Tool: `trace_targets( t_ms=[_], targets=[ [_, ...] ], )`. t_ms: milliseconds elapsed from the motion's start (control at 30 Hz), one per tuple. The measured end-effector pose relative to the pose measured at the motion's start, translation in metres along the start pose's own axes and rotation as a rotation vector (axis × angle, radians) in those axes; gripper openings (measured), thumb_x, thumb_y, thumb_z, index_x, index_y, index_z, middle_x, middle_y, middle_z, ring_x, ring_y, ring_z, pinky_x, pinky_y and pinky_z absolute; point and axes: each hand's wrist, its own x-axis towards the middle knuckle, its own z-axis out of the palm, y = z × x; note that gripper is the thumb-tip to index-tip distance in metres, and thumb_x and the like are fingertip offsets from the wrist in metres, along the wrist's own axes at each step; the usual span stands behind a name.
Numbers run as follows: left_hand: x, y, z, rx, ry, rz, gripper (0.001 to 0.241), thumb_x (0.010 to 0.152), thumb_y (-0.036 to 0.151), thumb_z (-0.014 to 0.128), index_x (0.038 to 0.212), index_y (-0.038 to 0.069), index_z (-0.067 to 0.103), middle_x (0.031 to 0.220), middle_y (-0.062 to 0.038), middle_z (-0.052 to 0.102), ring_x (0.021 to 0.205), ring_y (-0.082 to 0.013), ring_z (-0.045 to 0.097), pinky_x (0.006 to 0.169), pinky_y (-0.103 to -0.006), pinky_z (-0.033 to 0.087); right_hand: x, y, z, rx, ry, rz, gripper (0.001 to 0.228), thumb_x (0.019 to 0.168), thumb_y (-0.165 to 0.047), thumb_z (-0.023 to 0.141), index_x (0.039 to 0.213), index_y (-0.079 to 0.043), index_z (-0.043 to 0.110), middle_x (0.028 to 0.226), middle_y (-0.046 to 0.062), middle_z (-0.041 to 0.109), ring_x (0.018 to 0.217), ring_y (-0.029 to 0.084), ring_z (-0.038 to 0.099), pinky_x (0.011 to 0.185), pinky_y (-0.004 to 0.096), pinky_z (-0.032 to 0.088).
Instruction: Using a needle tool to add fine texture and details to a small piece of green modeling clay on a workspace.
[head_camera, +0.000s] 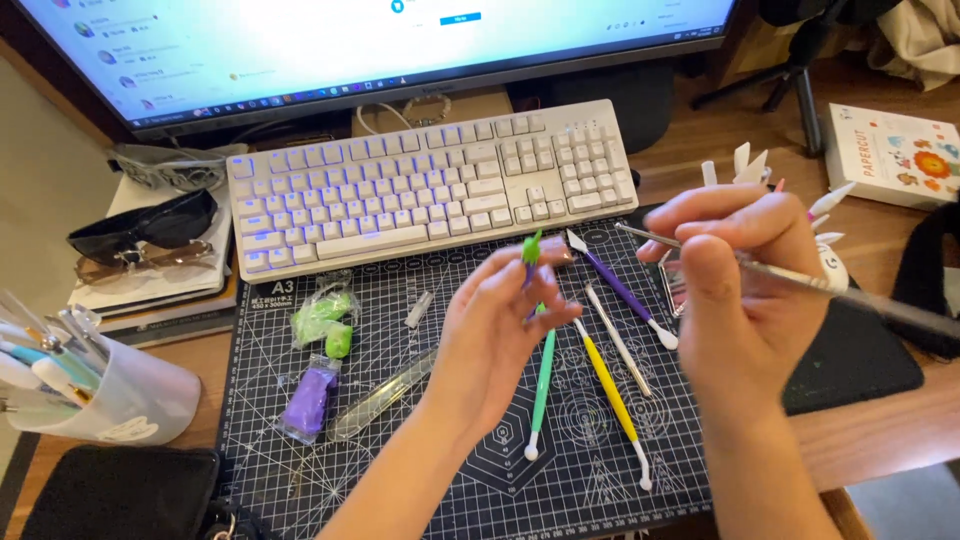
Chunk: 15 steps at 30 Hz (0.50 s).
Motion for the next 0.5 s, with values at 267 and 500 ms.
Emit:
trace_targets(
  t_ms=[267,500],
  targets=[
    [-0.004,0.002,-0.006,0.05,0.097,-0.089,0.021,0.096,0.021,0.053,0.102,0.002,0.061,0.08,-0.005,0.06,0.072,-0.0147,0.058,0.078,-0.0368,0.055,-0.018,0.026,-0.002,-0.211,-0.095,-0.127,0.045,0.11,-0.027,0.025,0.109,0.005,0.056,0.085,0.014,0.061,0.071,0.019,0.061,0.065,0.025,0.053],
    [-0.003,-0.002,-0.001,0.095,0.113,-0.108,0.022,0.098,0.02,0.053,0.099,0.001,0.064,0.085,-0.005,0.064,0.071,-0.0122,0.059,0.069,-0.0279,0.055,-0.013,0.02,0.011,-0.259,-0.394,0.258,0.032,0.089,-0.019,0.055,0.119,-0.013,0.064,0.092,-0.002,0.067,0.072,0.007,0.054,0.066,0.023,0.044]
  ],
)
